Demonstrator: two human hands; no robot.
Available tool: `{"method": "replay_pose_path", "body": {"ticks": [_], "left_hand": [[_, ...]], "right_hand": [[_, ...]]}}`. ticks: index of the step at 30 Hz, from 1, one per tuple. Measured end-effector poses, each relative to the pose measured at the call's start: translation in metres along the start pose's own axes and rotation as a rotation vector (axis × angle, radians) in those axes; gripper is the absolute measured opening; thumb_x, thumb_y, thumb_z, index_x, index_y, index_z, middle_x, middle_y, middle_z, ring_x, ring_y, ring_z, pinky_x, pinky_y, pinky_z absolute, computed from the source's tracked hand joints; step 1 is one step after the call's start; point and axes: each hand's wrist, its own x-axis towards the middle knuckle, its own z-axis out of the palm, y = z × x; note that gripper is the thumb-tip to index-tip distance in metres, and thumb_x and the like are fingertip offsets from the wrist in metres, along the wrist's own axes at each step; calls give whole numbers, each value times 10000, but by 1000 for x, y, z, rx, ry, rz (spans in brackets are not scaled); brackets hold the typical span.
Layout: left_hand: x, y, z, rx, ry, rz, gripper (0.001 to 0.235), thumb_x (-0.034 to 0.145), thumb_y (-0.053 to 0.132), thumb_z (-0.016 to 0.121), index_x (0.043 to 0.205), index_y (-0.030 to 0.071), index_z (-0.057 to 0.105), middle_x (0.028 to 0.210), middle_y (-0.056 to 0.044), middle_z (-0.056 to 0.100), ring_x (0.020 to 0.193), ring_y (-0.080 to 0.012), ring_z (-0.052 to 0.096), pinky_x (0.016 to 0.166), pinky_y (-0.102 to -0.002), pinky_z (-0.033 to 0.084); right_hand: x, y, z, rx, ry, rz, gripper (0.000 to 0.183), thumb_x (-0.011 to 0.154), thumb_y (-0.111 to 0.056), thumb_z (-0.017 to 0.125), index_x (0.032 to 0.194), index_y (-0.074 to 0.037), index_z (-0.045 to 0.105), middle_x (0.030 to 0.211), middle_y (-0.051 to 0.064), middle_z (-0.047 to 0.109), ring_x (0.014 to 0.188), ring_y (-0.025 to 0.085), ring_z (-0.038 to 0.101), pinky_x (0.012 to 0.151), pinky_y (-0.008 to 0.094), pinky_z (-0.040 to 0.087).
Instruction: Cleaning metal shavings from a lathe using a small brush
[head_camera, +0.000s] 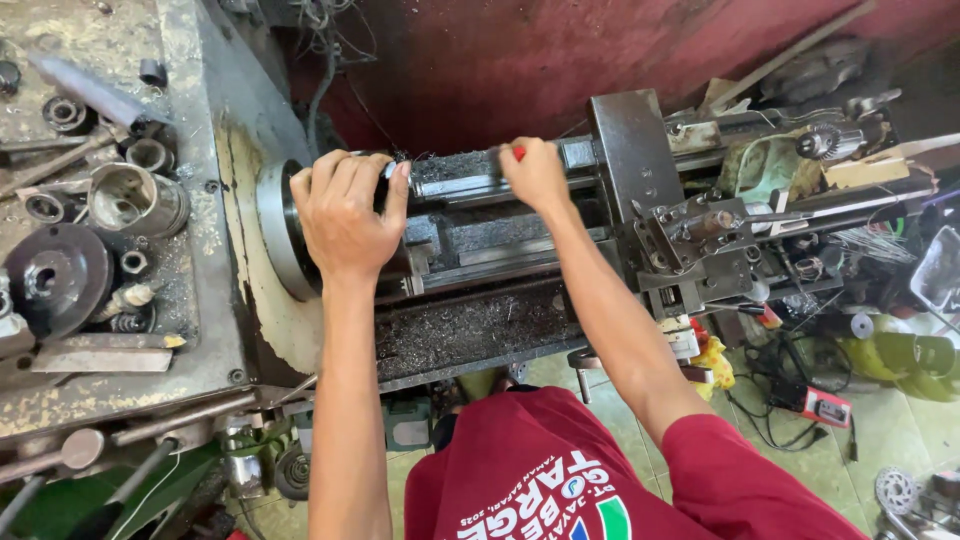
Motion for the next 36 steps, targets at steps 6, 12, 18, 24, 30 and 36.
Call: {"method": "replay_pose_path", "body": {"ticks": [6,12,18,24,30,36], "left_hand": [[0,-1,2,-7,8,-3,191,1030,353,750,956,177,769,848,7,705,975,-197,682,883,-357,443],[2,1,-2,-21,-5,-14,200,1040,350,731,957,171,763,849,10,701,976,-198,677,876,-362,441],[2,-2,1,-22,-12,1,199,1045,350,739,964,169,761,851,6,700,980,-201,677,886,-370,445],[4,1,0,-25,-19,-7,174,1019,316,770,942,160,773,839,-3,714,980,-201,685,892,-357,446],[1,1,2,-21,-19,-16,184,1018,338,760,948,167,765,836,2,707,981,-201,684,884,-365,448],[1,1,0,-29,-5,-11,206,1044,352,733,959,169,767,836,10,699,979,-195,678,882,-358,445]], "right_hand": [[17,37,2,-288,-14,61,308,891,-268,598,802,-20,757,745,265,709,798,494,738,689,558,591],[-21,-54,59,100,-160,-52,304,895,-279,627,861,-19,781,761,263,717,871,523,710,739,577,546],[11,-19,51,216,-81,7,264,863,-323,646,735,-130,773,604,97,694,734,366,738,708,462,557],[31,35,-16,-449,30,74,298,879,-293,617,794,-51,767,727,227,724,782,465,753,693,559,602],[-7,-15,39,-173,-59,44,329,876,-294,602,867,-17,778,807,297,716,883,528,720,748,598,587],[-25,-64,48,186,-189,-126,303,891,-269,599,929,-29,779,905,296,732,958,543,685,787,608,557]]}}
